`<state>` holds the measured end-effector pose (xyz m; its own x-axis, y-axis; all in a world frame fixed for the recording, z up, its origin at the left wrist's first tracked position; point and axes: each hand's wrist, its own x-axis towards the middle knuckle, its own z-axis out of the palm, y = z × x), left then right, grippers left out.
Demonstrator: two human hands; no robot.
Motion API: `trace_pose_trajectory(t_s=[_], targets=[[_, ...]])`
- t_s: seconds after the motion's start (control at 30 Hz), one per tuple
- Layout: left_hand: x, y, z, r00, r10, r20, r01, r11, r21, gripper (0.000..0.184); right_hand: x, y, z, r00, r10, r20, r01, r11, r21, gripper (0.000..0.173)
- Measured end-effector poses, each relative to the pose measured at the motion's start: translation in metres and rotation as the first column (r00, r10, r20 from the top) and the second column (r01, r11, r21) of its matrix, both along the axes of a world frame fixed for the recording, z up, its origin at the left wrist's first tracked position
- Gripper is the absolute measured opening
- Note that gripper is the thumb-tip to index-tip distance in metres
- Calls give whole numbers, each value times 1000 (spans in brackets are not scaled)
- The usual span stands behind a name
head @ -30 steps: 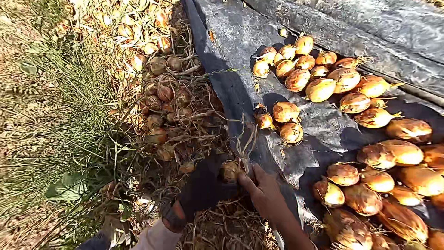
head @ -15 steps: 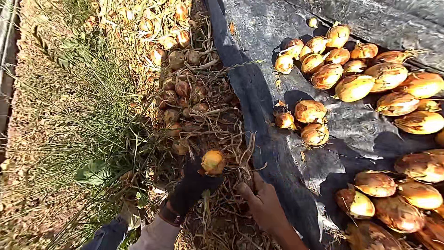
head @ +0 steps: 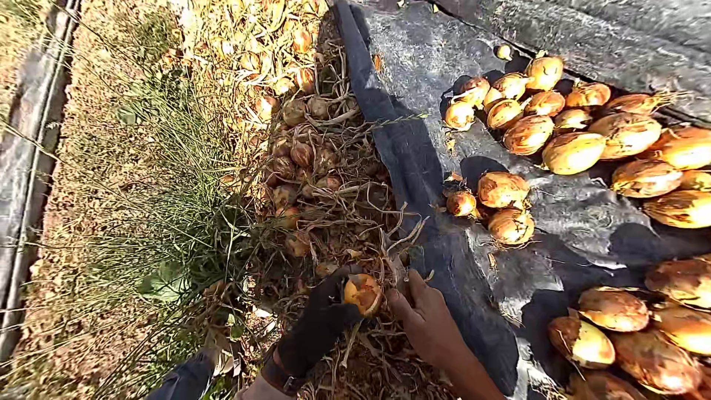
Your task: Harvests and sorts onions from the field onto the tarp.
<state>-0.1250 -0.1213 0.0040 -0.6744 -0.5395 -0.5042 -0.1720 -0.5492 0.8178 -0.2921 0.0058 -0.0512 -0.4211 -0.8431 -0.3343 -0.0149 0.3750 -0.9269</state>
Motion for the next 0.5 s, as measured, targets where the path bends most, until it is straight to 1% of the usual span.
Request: trace_pose_trajectory(t_s=[0.03, 0.07, 0.13, 0.17, 0.2, 0.23, 0.27, 0.3, 0.33, 0.37, 0.4, 0.43, 0.47, 0.5], targets=[[2, 0, 3, 999, -28, 18, 28, 1000, -14, 60, 1, -3, 2, 998, 55, -8, -55, 998, -3, 82], [2, 0, 9, 995, -69, 67, 71, 997, -33, 60, 2, -5, 4, 994, 108, -4, -108, 994, -14, 79], [-2, -3, 18, 965, -132, 225, 155, 984, -87, 63, 7, -10, 5, 983, 183, 20, -182, 982, -46, 69], [-3, -4, 20, 932, -164, 322, 226, 960, -165, 65, 10, -11, 6, 976, 214, 42, -212, 976, -53, 68], [-3, -6, 19, 877, -163, 452, 315, 905, -284, 66, 13, -11, 6, 966, 251, 66, -248, 967, -51, 68], [-2, -8, 16, 805, -117, 581, 414, 813, -410, 66, 17, -9, 6, 957, 277, 88, -273, 961, -53, 69], [-1, -13, 12, 750, -47, 660, 479, 728, -491, 71, 23, -6, 4, 956, 275, 107, -270, 961, -56, 68], [0, -19, 9, 724, 11, 689, 472, 721, -508, 73, 28, -2, 0, 963, 239, 121, -234, 971, -51, 67], [0, -25, 10, 732, 35, 680, 420, 763, -491, 71, 33, 1, -6, 977, 178, 114, -176, 984, -25, 66], [-2, -28, 14, 766, 22, 642, 364, 809, -462, 65, 36, 4, -14, 988, 131, 79, -134, 991, 30, 65], [-5, -29, 19, 803, -17, 596, 335, 840, -428, 58, 35, 6, -22, 991, 130, 25, -132, 986, 106, 67], [-8, -26, 24, 806, -73, 588, 371, 836, -404, 55, 31, 7, -28, 983, 185, -15, -178, 963, 203, 69], [-11, -24, 26, 778, -117, 618, 436, 808, -395, 56, 26, 7, -31, 965, 259, -33, -239, 927, 289, 71], [-11, -25, 25, 743, -112, 660, 490, 763, -422, 54, 21, 6, -30, 952, 300, -62, -264, 906, 330, 74]])
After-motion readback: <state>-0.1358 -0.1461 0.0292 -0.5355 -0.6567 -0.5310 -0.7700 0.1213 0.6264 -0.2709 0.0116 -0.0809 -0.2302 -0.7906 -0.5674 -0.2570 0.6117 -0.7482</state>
